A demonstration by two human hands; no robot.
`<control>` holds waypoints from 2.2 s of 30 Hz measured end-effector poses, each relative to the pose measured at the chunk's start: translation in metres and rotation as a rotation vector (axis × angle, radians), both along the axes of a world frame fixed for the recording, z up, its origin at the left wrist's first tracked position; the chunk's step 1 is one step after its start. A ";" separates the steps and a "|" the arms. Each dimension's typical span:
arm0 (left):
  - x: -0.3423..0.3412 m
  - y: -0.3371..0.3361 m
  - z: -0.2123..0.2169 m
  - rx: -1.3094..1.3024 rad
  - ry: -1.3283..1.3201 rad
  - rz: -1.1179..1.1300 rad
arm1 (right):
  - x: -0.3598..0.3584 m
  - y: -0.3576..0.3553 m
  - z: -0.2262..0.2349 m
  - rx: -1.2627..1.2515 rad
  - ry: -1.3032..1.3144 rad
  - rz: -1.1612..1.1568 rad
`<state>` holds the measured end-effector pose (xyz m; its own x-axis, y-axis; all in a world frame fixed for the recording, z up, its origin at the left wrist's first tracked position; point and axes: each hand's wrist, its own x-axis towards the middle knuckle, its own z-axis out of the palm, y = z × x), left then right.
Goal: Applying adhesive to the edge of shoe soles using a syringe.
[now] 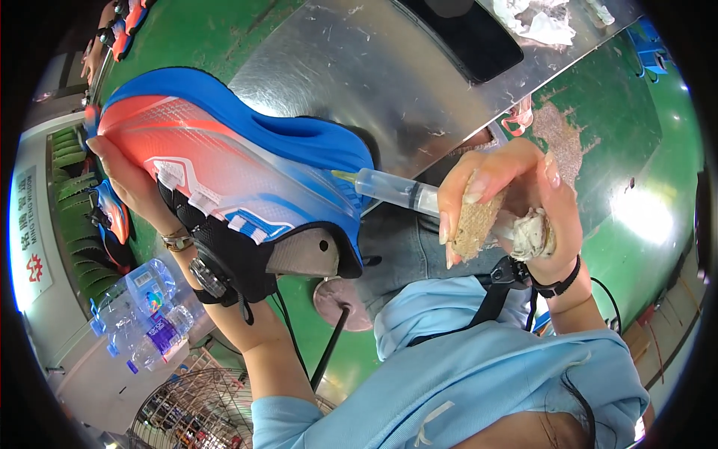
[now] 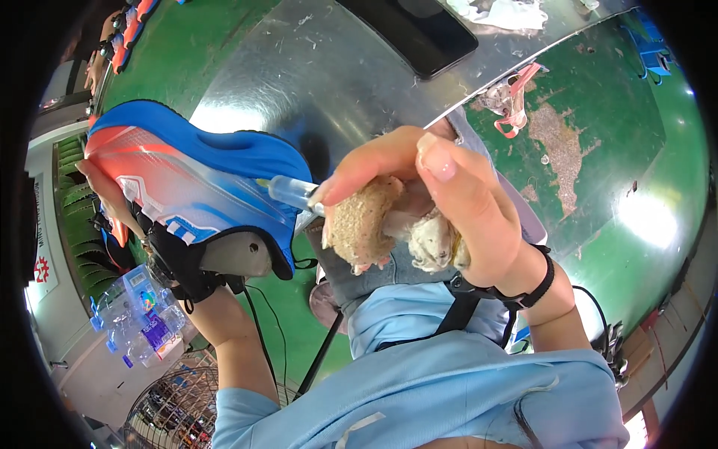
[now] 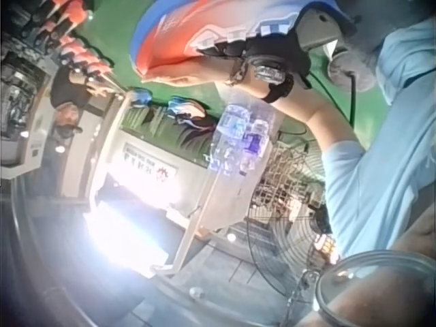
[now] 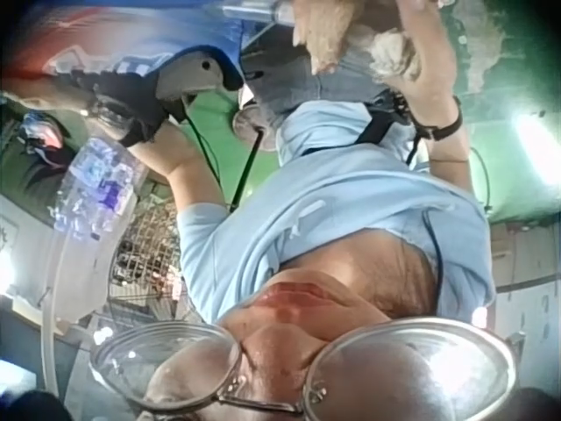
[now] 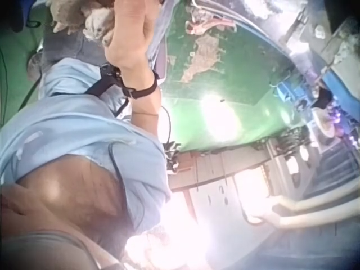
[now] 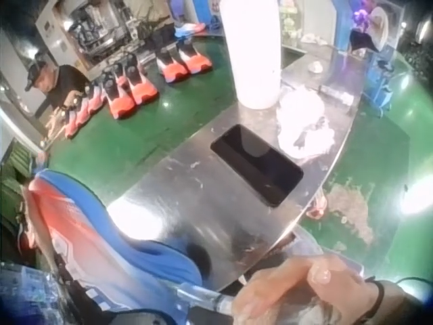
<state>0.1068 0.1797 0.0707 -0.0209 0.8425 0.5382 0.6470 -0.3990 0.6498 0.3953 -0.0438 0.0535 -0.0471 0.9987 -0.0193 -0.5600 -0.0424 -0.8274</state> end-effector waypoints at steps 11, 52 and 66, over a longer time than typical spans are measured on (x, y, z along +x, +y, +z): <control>0.020 -0.037 -0.015 -0.311 -0.501 0.042 | -0.006 -0.006 -0.008 0.071 -0.035 -0.078; 0.021 -0.253 -0.062 -1.179 -1.234 -0.393 | -0.031 -0.029 0.026 -0.047 -0.204 0.017; 0.130 -0.207 -0.080 -1.218 -1.691 -0.775 | -0.001 -0.057 0.064 0.102 -0.299 -0.182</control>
<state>0.2371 -0.0275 -0.0089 0.6402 0.7268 -0.2486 -0.6515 0.6852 0.3256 0.3942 -0.1011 0.1172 0.1244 0.9877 0.0944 -0.2838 0.1266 -0.9505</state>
